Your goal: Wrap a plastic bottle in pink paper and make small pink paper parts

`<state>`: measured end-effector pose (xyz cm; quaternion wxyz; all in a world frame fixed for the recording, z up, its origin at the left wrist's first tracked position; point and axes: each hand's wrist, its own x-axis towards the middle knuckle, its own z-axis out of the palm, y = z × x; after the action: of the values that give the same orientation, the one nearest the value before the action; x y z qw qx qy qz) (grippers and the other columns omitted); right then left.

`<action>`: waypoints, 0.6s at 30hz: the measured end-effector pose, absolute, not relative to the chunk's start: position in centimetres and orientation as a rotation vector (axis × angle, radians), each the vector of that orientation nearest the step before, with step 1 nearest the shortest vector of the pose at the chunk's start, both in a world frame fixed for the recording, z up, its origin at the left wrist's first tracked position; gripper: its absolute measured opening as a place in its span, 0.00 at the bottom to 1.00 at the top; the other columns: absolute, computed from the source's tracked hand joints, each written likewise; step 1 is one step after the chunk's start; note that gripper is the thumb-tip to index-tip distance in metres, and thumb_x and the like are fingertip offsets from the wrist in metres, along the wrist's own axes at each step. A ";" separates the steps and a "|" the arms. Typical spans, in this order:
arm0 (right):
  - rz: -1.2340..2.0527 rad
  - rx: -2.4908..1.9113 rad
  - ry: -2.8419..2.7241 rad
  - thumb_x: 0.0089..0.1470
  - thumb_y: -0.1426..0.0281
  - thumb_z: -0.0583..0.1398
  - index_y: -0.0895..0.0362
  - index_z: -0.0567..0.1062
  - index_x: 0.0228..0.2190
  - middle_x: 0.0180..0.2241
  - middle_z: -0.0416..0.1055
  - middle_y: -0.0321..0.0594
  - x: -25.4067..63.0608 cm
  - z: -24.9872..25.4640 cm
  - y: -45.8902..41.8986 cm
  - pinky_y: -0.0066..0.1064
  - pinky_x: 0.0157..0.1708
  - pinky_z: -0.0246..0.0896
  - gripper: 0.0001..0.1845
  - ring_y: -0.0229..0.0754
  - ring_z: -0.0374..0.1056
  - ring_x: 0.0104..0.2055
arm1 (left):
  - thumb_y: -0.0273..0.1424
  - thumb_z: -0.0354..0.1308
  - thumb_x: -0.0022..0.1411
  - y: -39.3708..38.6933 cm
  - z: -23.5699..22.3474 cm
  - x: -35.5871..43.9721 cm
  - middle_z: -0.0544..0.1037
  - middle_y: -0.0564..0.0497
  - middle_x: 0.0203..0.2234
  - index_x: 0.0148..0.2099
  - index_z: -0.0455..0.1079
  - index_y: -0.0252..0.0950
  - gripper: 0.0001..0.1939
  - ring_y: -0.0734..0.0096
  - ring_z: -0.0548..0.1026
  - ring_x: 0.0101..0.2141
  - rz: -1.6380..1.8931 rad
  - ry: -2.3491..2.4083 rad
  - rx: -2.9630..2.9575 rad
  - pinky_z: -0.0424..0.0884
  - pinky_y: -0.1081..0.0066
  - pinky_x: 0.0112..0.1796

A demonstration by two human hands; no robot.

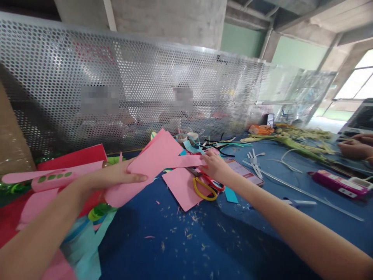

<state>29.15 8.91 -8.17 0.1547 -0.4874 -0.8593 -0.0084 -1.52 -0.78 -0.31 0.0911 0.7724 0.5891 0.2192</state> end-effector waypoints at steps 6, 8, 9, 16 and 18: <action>0.239 -1.547 -2.580 0.59 0.62 0.60 0.59 0.74 0.40 0.44 0.72 0.42 30.3 -8.7 6.0 0.45 0.47 0.65 0.13 0.45 0.69 0.46 | 0.50 0.59 0.52 -0.3 -0.3 -0.7 0.76 0.46 0.52 0.64 0.59 0.42 0.40 0.51 0.75 0.49 0.346 1.655 2.148 0.71 0.62 0.46; 0.360 -1.557 -2.554 0.58 0.61 0.61 0.60 0.74 0.36 0.41 0.73 0.42 30.5 -8.7 5.7 0.44 0.45 0.64 0.13 0.45 0.69 0.44 | 0.50 0.60 0.52 -0.5 0.0 0.1 0.75 0.45 0.53 0.66 0.56 0.41 0.42 0.51 0.75 0.49 0.295 1.669 2.159 0.70 0.63 0.46; 0.433 -1.553 -2.528 0.57 0.61 0.61 0.59 0.74 0.34 0.38 0.73 0.41 30.7 -8.5 5.5 0.42 0.44 0.65 0.13 0.45 0.70 0.42 | 0.51 0.60 0.51 -0.7 0.2 0.6 0.75 0.43 0.53 0.66 0.55 0.39 0.44 0.50 0.75 0.49 0.274 1.707 2.178 0.70 0.62 0.46; 1.113 -1.338 -2.211 0.59 0.60 0.54 0.55 0.72 0.28 0.26 0.71 0.37 32.8 -6.8 3.9 0.30 0.27 0.63 0.15 0.40 0.68 0.28 | 0.51 0.56 0.55 -1.8 1.2 3.6 0.72 0.42 0.55 0.65 0.53 0.40 0.40 0.44 0.72 0.50 0.494 1.972 2.467 0.67 0.53 0.49; 1.284 -1.232 -2.087 0.58 0.57 0.54 0.54 0.71 0.30 0.26 0.68 0.34 33.1 -6.8 3.1 0.28 0.25 0.61 0.14 0.38 0.66 0.26 | 0.48 0.56 0.56 -1.6 0.9 3.2 0.69 0.43 0.57 0.65 0.54 0.40 0.37 0.45 0.69 0.54 0.635 2.061 2.535 0.63 0.53 0.53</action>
<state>33.14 3.08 -6.81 0.1981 -0.4402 -0.7460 0.4589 3.25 -1.59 0.95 -0.0933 0.7584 0.6165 0.1901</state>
